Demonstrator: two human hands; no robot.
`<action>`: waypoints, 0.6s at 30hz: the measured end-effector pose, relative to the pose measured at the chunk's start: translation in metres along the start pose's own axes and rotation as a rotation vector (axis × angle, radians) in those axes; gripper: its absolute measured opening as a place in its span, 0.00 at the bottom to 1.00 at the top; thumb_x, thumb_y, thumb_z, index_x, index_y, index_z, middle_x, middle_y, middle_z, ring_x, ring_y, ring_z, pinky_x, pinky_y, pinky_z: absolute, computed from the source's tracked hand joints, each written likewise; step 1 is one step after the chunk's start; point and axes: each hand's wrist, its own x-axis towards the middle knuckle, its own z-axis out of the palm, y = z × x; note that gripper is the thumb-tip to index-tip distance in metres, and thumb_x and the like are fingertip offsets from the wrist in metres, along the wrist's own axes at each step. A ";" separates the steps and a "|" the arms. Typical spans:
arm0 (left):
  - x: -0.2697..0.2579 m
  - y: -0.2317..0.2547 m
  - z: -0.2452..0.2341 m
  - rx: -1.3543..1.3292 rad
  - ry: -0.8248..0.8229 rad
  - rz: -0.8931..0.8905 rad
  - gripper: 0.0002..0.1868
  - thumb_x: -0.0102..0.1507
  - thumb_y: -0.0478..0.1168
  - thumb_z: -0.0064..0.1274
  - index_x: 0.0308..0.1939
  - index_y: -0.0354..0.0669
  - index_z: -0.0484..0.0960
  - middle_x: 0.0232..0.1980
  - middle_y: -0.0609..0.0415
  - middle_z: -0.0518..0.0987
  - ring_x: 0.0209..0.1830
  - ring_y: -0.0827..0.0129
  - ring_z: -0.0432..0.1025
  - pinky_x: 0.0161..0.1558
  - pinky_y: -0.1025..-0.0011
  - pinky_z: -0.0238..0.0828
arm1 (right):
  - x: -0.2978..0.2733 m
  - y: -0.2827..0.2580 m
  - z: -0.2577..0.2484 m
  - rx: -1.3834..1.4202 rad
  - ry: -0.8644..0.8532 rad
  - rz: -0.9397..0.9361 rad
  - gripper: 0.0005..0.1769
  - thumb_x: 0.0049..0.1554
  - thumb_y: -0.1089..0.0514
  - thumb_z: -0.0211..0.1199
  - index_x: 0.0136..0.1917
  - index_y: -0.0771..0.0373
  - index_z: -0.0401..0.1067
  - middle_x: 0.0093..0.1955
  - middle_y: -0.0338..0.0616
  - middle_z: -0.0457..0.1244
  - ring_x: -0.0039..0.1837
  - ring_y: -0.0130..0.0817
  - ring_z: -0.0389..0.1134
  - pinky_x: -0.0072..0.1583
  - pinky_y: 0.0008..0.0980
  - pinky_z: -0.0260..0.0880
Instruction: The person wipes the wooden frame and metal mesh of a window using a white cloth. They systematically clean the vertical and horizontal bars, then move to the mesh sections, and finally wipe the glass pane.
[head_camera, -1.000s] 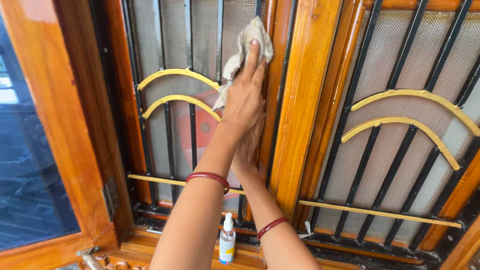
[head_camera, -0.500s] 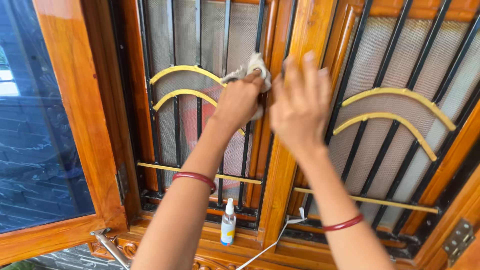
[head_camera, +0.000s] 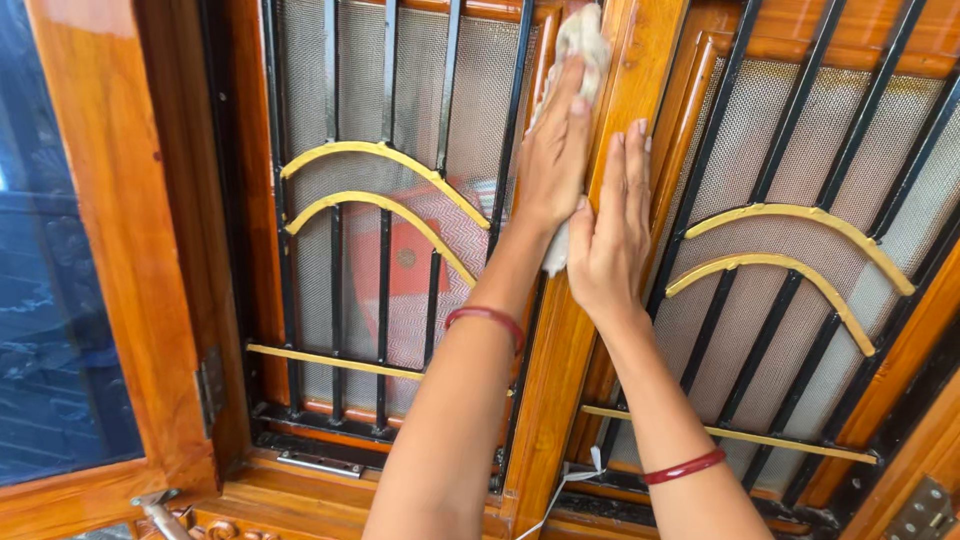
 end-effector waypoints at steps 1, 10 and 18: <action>-0.005 -0.003 -0.001 -0.014 -0.012 -0.015 0.32 0.77 0.59 0.25 0.79 0.49 0.61 0.83 0.48 0.60 0.86 0.52 0.51 0.82 0.61 0.47 | 0.001 0.000 -0.002 0.054 0.006 -0.011 0.37 0.64 0.67 0.48 0.84 0.69 0.46 0.88 0.60 0.38 0.90 0.55 0.39 0.87 0.49 0.40; -0.069 0.005 -0.015 -0.152 -0.037 -0.023 0.37 0.77 0.63 0.16 0.74 0.48 0.71 0.82 0.47 0.63 0.87 0.51 0.49 0.84 0.58 0.42 | -0.001 0.005 -0.003 0.253 0.007 -0.002 0.37 0.64 0.61 0.41 0.85 0.68 0.47 0.90 0.56 0.37 0.91 0.50 0.36 0.89 0.48 0.35; -0.133 0.004 -0.023 -0.081 0.030 -0.046 0.18 0.71 0.38 0.50 0.64 0.42 0.80 0.74 0.41 0.72 0.78 0.53 0.64 0.77 0.61 0.57 | -0.002 0.008 -0.002 0.269 0.014 -0.034 0.36 0.65 0.61 0.39 0.85 0.68 0.48 0.90 0.54 0.37 0.89 0.48 0.35 0.87 0.46 0.35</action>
